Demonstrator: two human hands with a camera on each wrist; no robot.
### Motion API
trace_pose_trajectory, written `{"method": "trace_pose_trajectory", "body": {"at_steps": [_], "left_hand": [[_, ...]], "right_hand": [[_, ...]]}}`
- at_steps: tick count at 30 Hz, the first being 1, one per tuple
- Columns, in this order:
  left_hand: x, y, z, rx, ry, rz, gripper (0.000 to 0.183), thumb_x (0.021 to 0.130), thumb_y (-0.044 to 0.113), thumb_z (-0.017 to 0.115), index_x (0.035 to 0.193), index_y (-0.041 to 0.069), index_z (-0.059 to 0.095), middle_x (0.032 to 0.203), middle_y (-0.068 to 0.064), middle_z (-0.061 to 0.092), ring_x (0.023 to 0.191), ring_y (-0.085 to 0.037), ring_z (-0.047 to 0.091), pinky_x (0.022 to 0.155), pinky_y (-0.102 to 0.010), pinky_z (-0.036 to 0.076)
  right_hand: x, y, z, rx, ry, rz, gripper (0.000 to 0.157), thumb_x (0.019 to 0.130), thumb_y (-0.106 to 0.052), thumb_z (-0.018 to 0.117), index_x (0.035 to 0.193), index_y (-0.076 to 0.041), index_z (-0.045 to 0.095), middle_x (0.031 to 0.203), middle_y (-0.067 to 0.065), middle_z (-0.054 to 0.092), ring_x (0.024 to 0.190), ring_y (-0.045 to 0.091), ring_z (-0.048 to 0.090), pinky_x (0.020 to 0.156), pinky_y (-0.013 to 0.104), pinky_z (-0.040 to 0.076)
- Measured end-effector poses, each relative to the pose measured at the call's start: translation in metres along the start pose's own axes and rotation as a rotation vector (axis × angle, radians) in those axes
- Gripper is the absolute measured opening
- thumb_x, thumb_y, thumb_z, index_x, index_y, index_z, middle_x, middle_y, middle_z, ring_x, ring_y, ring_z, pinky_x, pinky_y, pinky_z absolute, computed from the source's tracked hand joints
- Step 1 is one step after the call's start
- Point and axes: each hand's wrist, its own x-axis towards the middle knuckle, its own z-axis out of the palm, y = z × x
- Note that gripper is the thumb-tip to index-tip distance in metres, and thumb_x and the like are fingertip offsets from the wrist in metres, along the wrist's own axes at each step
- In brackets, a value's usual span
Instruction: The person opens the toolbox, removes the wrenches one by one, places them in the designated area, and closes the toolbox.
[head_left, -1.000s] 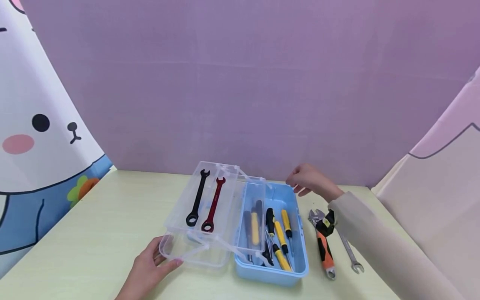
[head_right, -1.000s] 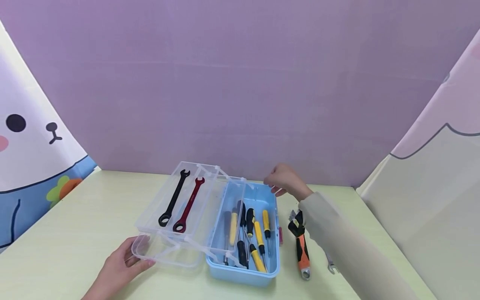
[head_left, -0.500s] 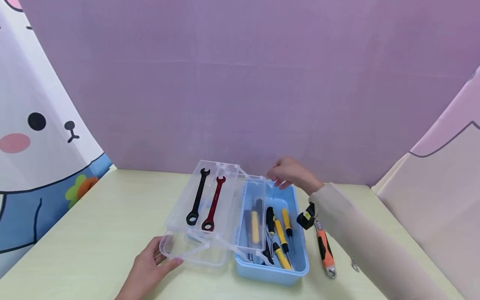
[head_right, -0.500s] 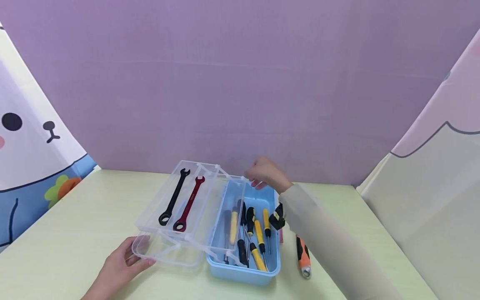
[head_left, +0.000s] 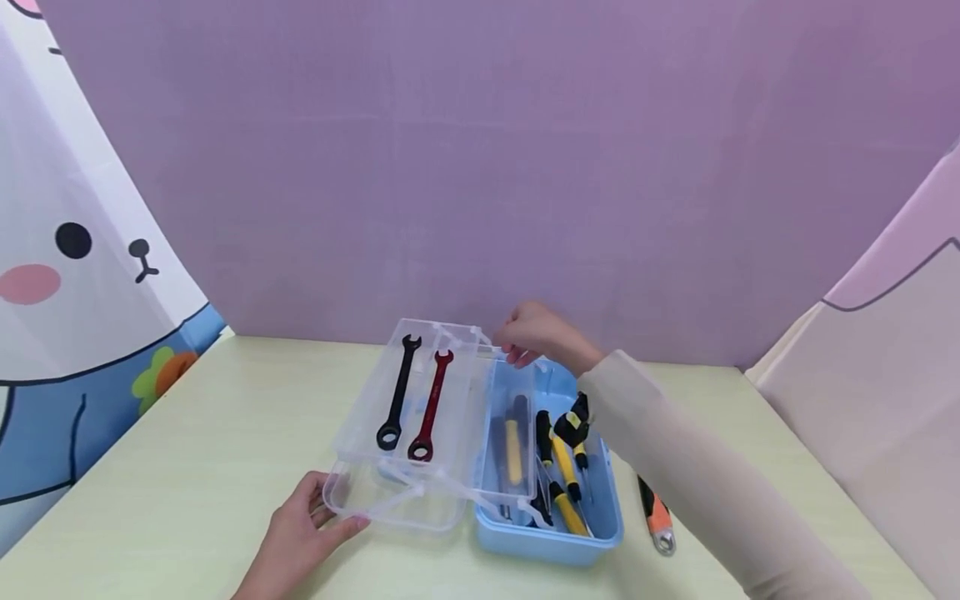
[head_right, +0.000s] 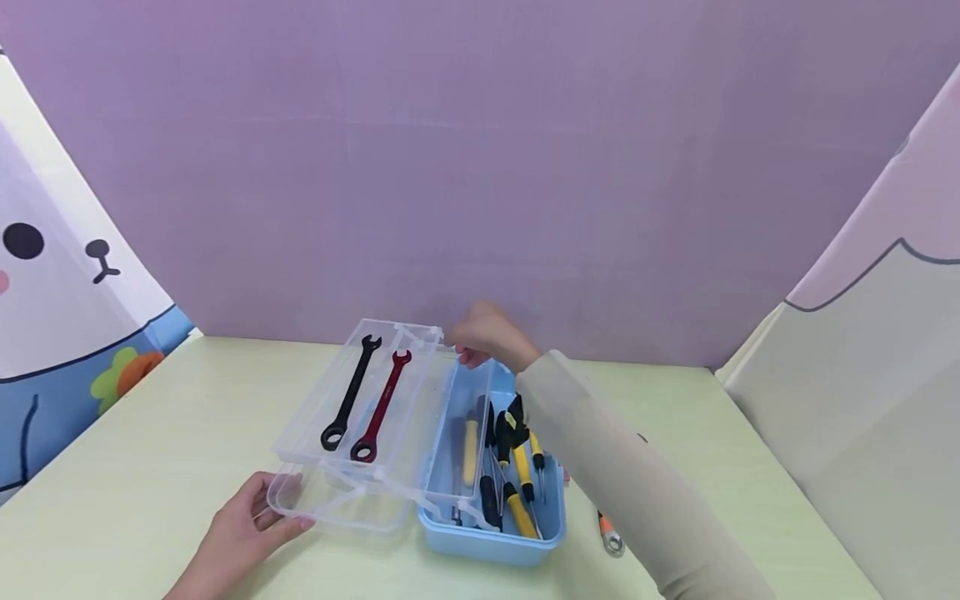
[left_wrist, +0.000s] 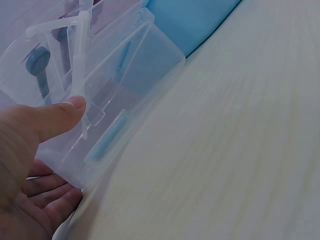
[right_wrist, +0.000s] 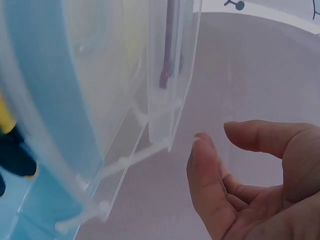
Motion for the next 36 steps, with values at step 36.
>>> {"method": "trace_pose_trajectory", "body": {"at_steps": [36], "left_hand": [[0.002,-0.003,0.001,-0.006,-0.009,0.032,0.075,0.072,0.025,0.084,0.130,-0.001,0.044,0.133,-0.034,0.049,0.119,-0.043,0.055,0.091,-0.036,0.055]], "right_hand": [[0.013,-0.042,0.076,-0.183,-0.089,0.029,0.017,0.082,-0.015,0.073,0.089,-0.005,0.060,0.091,0.012,0.067,0.055,0.017,0.065,0.052,0.026,0.059]]}}
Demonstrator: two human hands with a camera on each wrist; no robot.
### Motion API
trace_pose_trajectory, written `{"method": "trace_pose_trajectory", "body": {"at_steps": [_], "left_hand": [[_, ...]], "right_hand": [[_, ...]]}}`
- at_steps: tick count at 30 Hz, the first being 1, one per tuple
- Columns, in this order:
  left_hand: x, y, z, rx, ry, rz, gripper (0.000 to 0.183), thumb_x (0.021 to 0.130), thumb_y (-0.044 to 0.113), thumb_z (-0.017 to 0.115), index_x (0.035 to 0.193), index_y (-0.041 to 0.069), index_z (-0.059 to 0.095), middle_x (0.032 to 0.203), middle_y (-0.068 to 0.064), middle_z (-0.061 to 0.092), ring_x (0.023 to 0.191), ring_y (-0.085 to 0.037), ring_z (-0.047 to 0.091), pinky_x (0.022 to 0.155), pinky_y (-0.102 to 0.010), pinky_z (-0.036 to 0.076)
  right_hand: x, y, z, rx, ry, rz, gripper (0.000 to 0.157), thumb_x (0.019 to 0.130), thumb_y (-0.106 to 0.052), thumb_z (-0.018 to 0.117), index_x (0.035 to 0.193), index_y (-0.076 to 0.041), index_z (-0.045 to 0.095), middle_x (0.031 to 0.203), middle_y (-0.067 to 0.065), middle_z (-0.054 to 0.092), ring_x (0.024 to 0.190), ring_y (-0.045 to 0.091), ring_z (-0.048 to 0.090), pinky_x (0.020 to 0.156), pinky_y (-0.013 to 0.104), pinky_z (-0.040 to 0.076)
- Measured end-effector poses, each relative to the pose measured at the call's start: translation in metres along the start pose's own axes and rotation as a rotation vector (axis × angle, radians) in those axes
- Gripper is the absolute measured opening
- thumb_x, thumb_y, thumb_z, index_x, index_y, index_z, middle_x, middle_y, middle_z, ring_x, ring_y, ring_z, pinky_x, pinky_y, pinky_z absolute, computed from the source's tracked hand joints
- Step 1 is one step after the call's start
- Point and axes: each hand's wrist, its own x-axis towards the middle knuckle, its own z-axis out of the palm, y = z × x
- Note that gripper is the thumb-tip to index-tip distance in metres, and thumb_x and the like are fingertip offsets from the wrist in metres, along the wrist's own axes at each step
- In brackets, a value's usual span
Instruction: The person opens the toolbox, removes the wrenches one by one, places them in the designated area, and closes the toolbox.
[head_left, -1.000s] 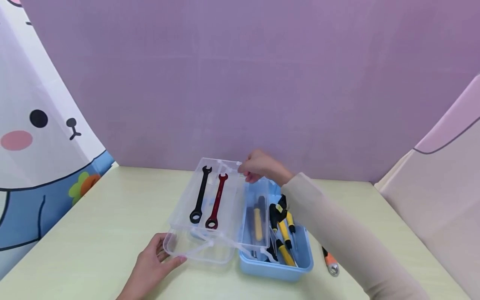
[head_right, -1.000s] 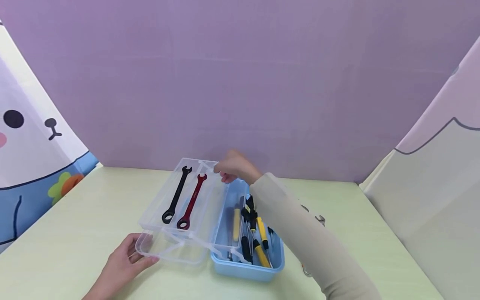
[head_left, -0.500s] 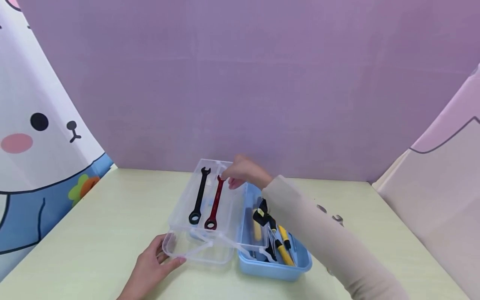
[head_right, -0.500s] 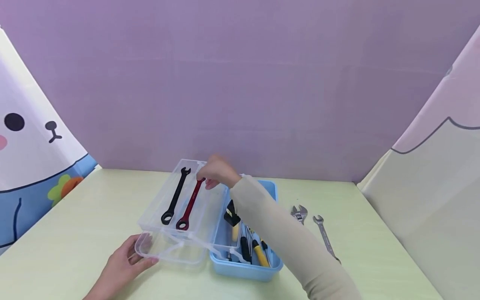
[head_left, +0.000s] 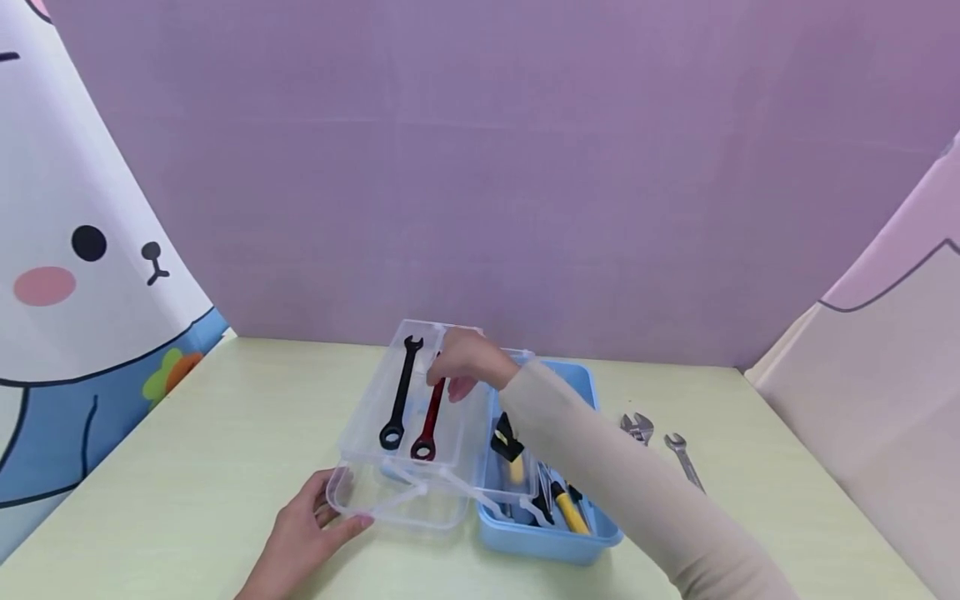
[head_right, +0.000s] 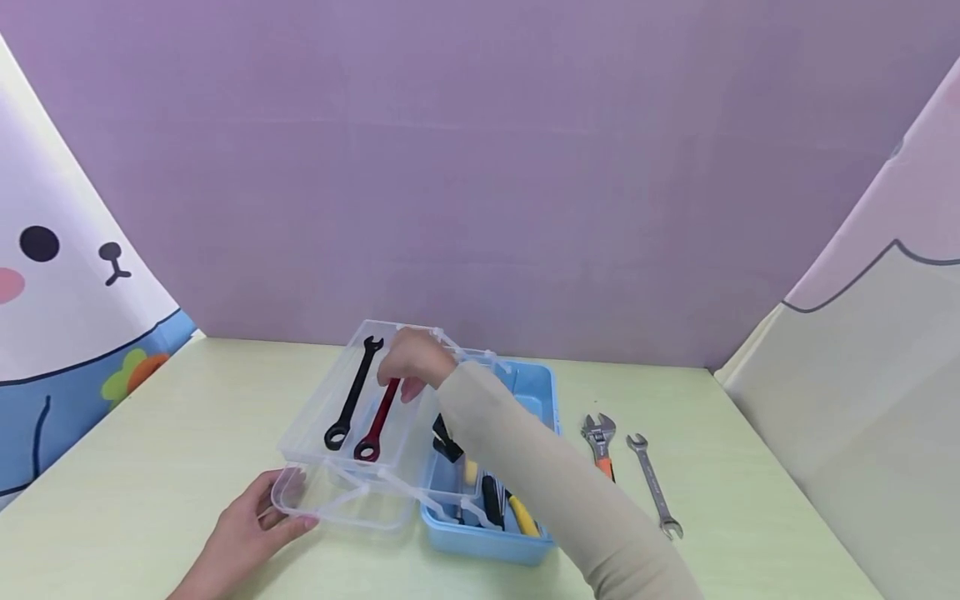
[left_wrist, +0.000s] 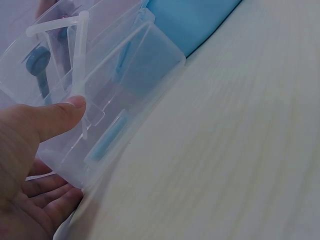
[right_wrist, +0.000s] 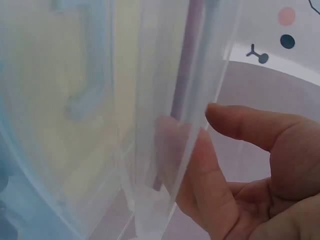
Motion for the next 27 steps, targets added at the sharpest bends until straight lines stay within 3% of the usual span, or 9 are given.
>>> {"method": "trace_pose_trajectory", "body": {"at_steps": [7,14,27], "left_hand": [[0.0017,-0.0017,-0.0031,0.013,-0.003,0.004,0.076,0.072,0.028,0.083,0.131,-0.001,0.043,0.134,-0.034,0.048,0.119,-0.043,0.055,0.091,-0.036,0.055],[0.0008,-0.0023,-0.0005,-0.004,-0.010,0.011,0.075,0.072,0.027,0.083,0.130,-0.001,0.044,0.133,-0.033,0.049,0.120,-0.042,0.054,0.091,-0.036,0.055],[0.0011,0.0012,-0.0016,0.048,-0.011,-0.023,0.077,0.072,0.030,0.083,0.130,0.000,0.044,0.135,-0.033,0.048,0.122,-0.042,0.052,0.095,-0.039,0.053]], "right_hand": [[0.0024,-0.0039,0.0057,-0.024,0.004,-0.014,0.021,0.080,-0.014,0.075,0.086,-0.006,0.056,0.085,0.008,0.061,0.055,0.017,0.064,0.049,0.025,0.058],[0.0038,-0.0033,0.0083,-0.122,-0.002,0.001,0.021,0.080,-0.013,0.074,0.067,-0.008,0.058,0.061,0.004,0.055,0.044,0.014,0.059,0.047,0.024,0.056],[0.0020,-0.0027,0.0071,-0.008,-0.034,0.058,0.019,0.083,-0.009,0.069,0.067,-0.005,0.059,0.054,0.004,0.056,0.041,0.013,0.057,0.046,0.023,0.055]]}}
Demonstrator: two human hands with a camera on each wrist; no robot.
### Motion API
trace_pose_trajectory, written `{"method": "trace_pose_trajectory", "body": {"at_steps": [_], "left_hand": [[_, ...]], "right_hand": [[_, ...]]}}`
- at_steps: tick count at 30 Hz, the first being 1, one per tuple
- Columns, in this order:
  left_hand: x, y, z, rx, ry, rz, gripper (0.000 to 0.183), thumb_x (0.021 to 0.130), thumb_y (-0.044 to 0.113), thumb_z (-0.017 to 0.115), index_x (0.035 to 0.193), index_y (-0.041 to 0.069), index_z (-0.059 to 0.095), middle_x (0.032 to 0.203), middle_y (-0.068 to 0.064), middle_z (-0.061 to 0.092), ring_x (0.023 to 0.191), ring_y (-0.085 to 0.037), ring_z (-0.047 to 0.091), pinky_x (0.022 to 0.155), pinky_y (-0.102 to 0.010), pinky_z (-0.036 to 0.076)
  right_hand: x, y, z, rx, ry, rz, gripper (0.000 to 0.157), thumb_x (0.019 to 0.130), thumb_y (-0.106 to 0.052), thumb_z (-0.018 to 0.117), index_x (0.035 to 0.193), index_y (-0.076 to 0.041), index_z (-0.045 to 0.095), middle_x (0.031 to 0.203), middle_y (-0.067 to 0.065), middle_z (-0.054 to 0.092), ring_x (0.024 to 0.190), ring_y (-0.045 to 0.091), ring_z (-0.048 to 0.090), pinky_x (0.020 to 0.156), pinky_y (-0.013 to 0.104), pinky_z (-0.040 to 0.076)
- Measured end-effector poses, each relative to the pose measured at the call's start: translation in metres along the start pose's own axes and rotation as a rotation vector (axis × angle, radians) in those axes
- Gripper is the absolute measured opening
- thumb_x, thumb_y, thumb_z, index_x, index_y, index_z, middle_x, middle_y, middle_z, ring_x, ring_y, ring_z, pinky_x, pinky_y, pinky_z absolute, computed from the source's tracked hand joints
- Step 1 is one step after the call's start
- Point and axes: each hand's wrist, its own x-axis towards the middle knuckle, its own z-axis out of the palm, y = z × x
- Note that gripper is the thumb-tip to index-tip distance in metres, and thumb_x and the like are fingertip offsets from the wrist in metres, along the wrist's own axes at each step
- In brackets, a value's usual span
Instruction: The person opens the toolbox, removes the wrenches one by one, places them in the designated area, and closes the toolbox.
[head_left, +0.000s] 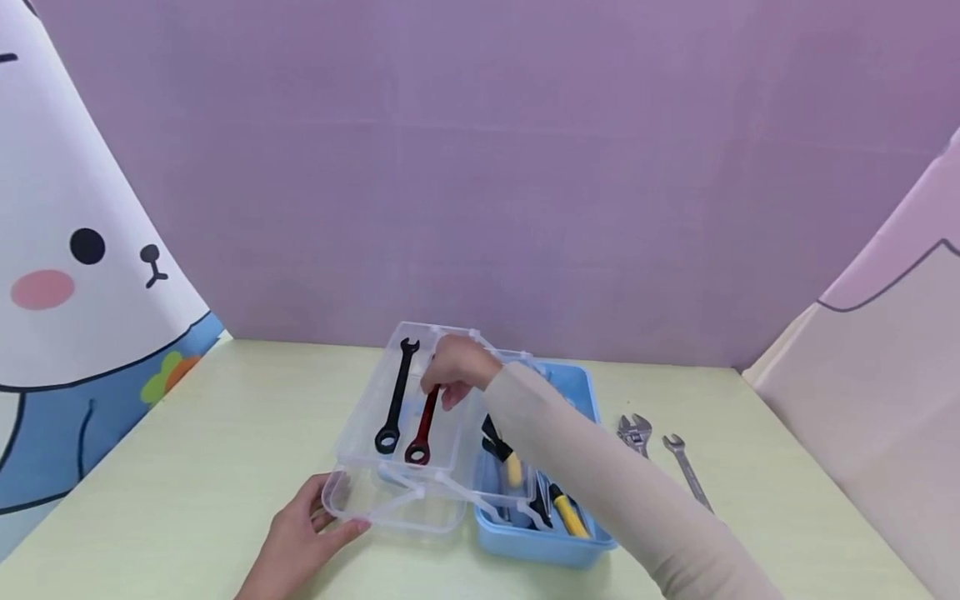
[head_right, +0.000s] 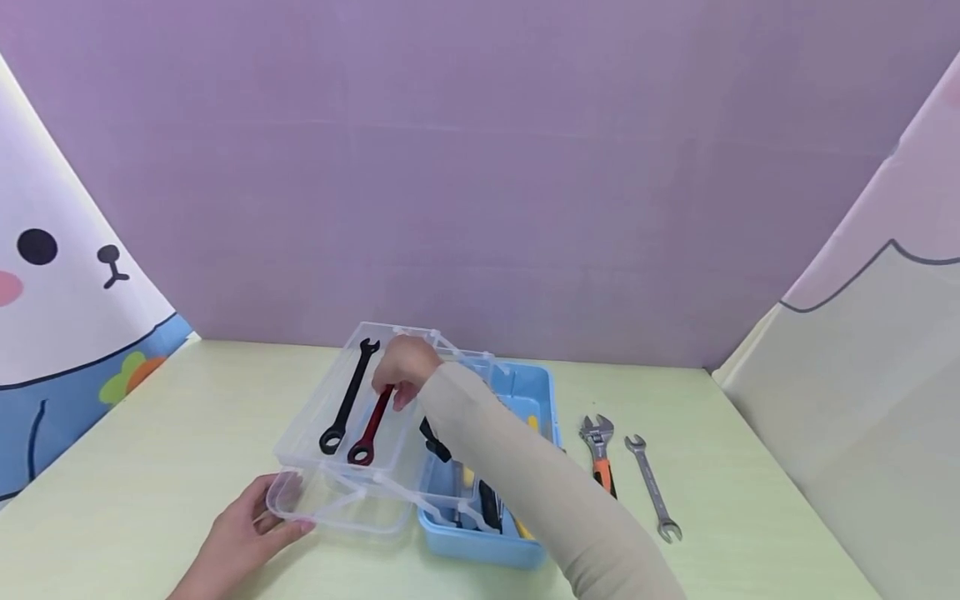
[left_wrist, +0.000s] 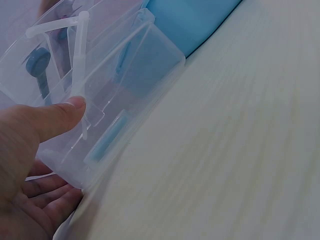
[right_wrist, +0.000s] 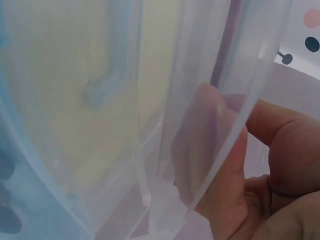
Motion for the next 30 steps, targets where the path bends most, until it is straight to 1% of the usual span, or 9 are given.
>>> {"method": "trace_pose_trajectory", "body": {"at_steps": [4,7,10,15,21,24,28,30], "left_hand": [[0.000,-0.001,0.000,0.011,0.003,-0.009,0.077,0.072,0.031,0.083,0.130,0.000,0.044,0.135,-0.033,0.047,0.122,-0.043,0.052,0.095,-0.040,0.052],[0.000,-0.003,0.000,0.007,0.000,-0.011,0.076,0.072,0.031,0.083,0.130,0.000,0.044,0.136,-0.033,0.047,0.122,-0.043,0.052,0.095,-0.040,0.052],[0.000,-0.003,0.001,0.005,-0.003,-0.015,0.075,0.073,0.030,0.083,0.130,0.000,0.044,0.136,-0.032,0.048,0.123,-0.042,0.052,0.095,-0.040,0.052],[0.002,-0.003,0.001,0.018,-0.005,-0.015,0.076,0.073,0.031,0.083,0.130,0.000,0.044,0.136,-0.033,0.046,0.122,-0.043,0.052,0.096,-0.043,0.051],[0.002,-0.001,0.001,0.019,-0.010,-0.013,0.076,0.073,0.031,0.082,0.130,0.000,0.043,0.137,-0.034,0.045,0.122,-0.043,0.052,0.095,-0.041,0.052],[0.002,-0.001,0.001,0.024,-0.015,-0.019,0.077,0.073,0.033,0.082,0.131,0.000,0.043,0.137,-0.034,0.045,0.122,-0.044,0.051,0.094,-0.041,0.053],[0.002,-0.001,0.001,0.031,-0.017,-0.015,0.077,0.073,0.034,0.082,0.130,0.000,0.042,0.137,-0.034,0.045,0.122,-0.044,0.051,0.094,-0.042,0.053],[0.002,-0.001,0.001,0.032,-0.018,-0.011,0.077,0.073,0.034,0.082,0.130,0.000,0.042,0.137,-0.034,0.045,0.122,-0.044,0.052,0.094,-0.042,0.053]], "right_hand": [[-0.001,-0.001,0.001,-0.003,0.000,0.004,0.020,0.083,-0.011,0.069,0.067,-0.006,0.058,0.056,0.004,0.057,0.042,0.012,0.057,0.047,0.023,0.056],[0.000,-0.001,0.002,-0.019,0.002,-0.001,0.020,0.083,-0.013,0.070,0.067,-0.007,0.060,0.059,0.005,0.061,0.042,0.012,0.058,0.047,0.023,0.056],[0.001,0.000,0.002,-0.010,0.000,-0.002,0.017,0.083,-0.013,0.071,0.070,-0.006,0.062,0.062,0.005,0.062,0.043,0.012,0.058,0.047,0.023,0.056],[0.003,0.004,0.002,0.026,0.000,0.002,0.015,0.082,-0.014,0.071,0.073,-0.006,0.062,0.059,0.005,0.061,0.042,0.012,0.058,0.046,0.023,0.055],[0.004,0.007,-0.001,0.059,-0.018,-0.008,0.014,0.082,-0.014,0.071,0.074,-0.005,0.065,0.054,0.004,0.063,0.041,0.010,0.057,0.050,0.024,0.057],[0.004,0.009,-0.002,0.102,-0.019,-0.016,0.013,0.081,-0.010,0.070,0.072,-0.004,0.064,0.059,0.007,0.066,0.040,0.010,0.057,0.052,0.024,0.058],[0.002,0.011,-0.002,0.185,-0.011,-0.027,0.014,0.081,-0.005,0.071,0.072,-0.002,0.061,0.062,0.010,0.065,0.040,0.010,0.056,0.046,0.021,0.055],[0.002,0.013,-0.002,0.207,-0.006,-0.028,0.014,0.081,-0.005,0.072,0.073,-0.002,0.061,0.062,0.010,0.064,0.041,0.011,0.056,0.043,0.020,0.052]]}}
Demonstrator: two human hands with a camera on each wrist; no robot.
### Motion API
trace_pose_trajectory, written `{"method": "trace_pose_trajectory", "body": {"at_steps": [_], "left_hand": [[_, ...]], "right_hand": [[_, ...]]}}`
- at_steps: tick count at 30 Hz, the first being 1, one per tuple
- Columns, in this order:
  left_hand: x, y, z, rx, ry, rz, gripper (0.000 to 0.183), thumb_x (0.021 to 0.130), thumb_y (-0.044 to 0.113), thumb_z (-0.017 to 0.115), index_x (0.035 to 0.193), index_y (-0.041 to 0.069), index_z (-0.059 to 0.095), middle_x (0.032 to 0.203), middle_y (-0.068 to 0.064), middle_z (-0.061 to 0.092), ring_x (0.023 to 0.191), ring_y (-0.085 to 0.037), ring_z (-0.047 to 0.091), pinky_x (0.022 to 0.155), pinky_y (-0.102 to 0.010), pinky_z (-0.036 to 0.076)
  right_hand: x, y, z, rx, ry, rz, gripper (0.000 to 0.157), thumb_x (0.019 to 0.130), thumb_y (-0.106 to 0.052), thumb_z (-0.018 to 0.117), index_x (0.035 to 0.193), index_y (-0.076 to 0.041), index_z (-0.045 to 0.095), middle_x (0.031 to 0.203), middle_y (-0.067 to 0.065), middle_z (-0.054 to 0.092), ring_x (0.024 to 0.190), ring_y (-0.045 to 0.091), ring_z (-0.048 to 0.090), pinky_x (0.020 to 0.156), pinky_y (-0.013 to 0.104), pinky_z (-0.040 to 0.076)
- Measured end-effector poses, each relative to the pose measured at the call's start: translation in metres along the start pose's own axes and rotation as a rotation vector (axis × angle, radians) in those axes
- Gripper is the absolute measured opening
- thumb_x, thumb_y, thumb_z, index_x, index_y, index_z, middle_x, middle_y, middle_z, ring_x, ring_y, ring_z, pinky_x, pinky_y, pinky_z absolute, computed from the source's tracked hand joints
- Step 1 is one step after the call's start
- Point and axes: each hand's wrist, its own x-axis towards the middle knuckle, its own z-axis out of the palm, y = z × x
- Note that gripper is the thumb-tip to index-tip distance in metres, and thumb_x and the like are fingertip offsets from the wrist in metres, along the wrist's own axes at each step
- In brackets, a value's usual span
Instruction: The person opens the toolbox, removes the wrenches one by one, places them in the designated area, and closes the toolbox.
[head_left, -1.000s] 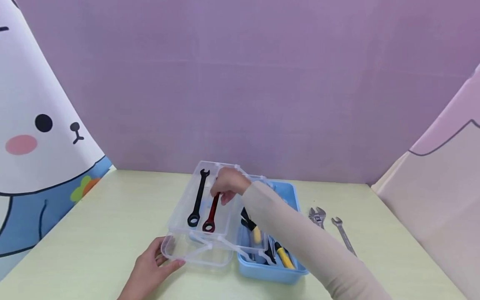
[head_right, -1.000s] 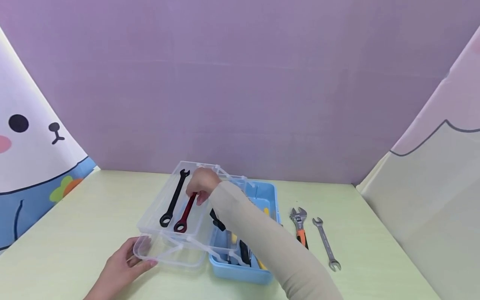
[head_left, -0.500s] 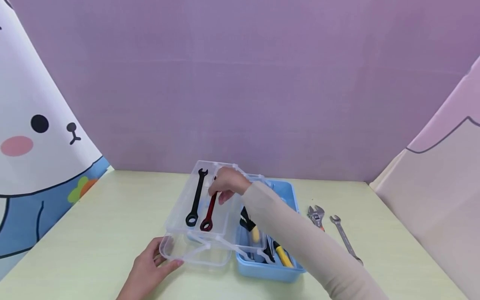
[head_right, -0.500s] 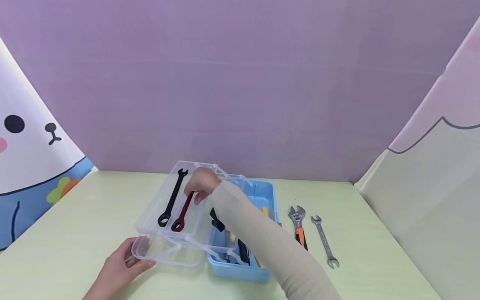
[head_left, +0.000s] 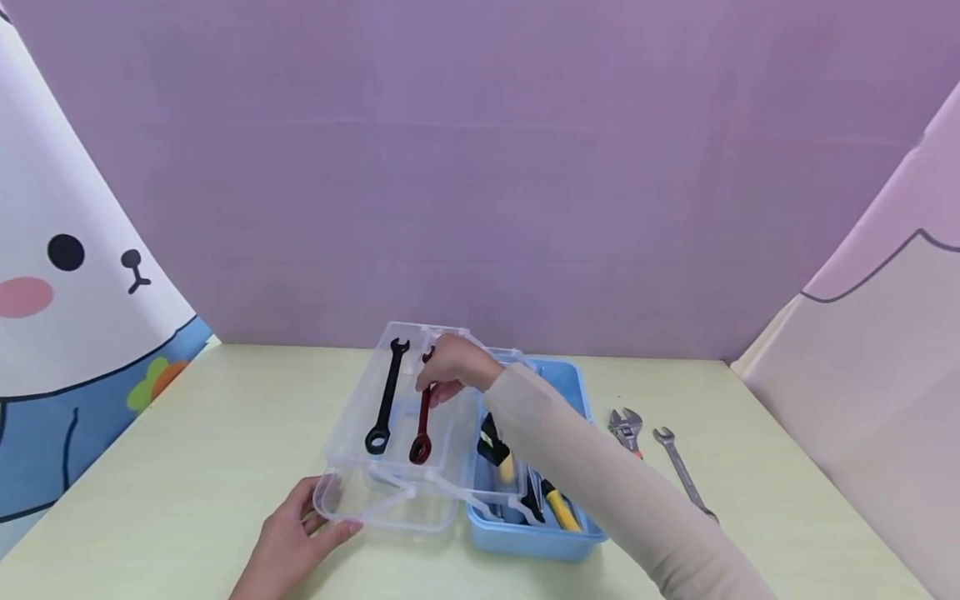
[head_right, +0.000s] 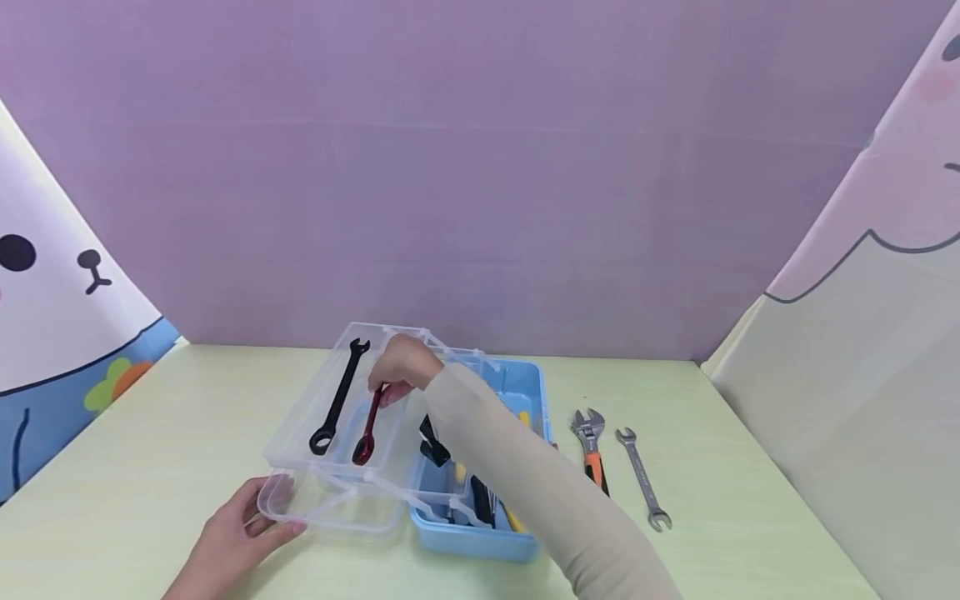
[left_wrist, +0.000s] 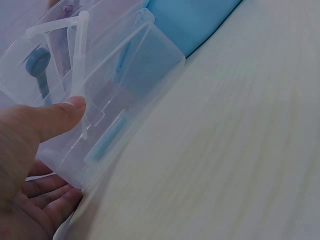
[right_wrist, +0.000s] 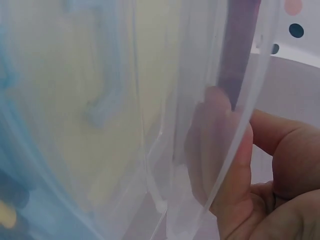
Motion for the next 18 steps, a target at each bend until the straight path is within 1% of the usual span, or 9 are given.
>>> {"method": "trace_pose_trajectory", "body": {"at_steps": [1,7,12,18], "left_hand": [[0.0000,0.0001,-0.0002,0.002,0.000,-0.001,0.077,0.073,0.034,0.082,0.130,0.000,0.042,0.137,-0.034,0.045,0.122,-0.044,0.051,0.095,-0.042,0.052],[0.0011,0.0015,0.0009,0.008,-0.007,-0.019,0.079,0.073,0.035,0.082,0.131,-0.001,0.042,0.138,-0.034,0.043,0.123,-0.045,0.049,0.096,-0.044,0.051],[0.0015,0.0013,0.0012,0.003,-0.009,-0.017,0.078,0.073,0.035,0.082,0.131,0.000,0.042,0.138,-0.034,0.043,0.123,-0.045,0.049,0.096,-0.044,0.051],[0.0019,0.0003,0.0003,0.002,-0.005,-0.012,0.077,0.073,0.034,0.082,0.130,0.000,0.042,0.138,-0.034,0.044,0.123,-0.045,0.050,0.095,-0.044,0.052]], "right_hand": [[-0.0001,-0.0002,0.0001,0.006,0.000,0.000,0.014,0.082,-0.004,0.072,0.074,-0.002,0.060,0.060,0.008,0.062,0.041,0.011,0.056,0.041,0.019,0.051],[0.0014,0.0012,0.0001,0.025,-0.004,0.004,0.011,0.084,-0.004,0.070,0.083,0.000,0.059,0.066,0.011,0.064,0.043,0.013,0.058,0.043,0.020,0.052],[0.0040,0.0039,-0.0005,0.084,-0.017,0.021,0.013,0.088,-0.004,0.067,0.091,0.000,0.055,0.070,0.012,0.064,0.046,0.014,0.059,0.044,0.020,0.052],[0.0063,0.0048,-0.0011,0.156,-0.029,0.020,0.014,0.091,-0.007,0.064,0.093,0.000,0.052,0.067,0.011,0.062,0.046,0.014,0.058,0.042,0.020,0.051]]}}
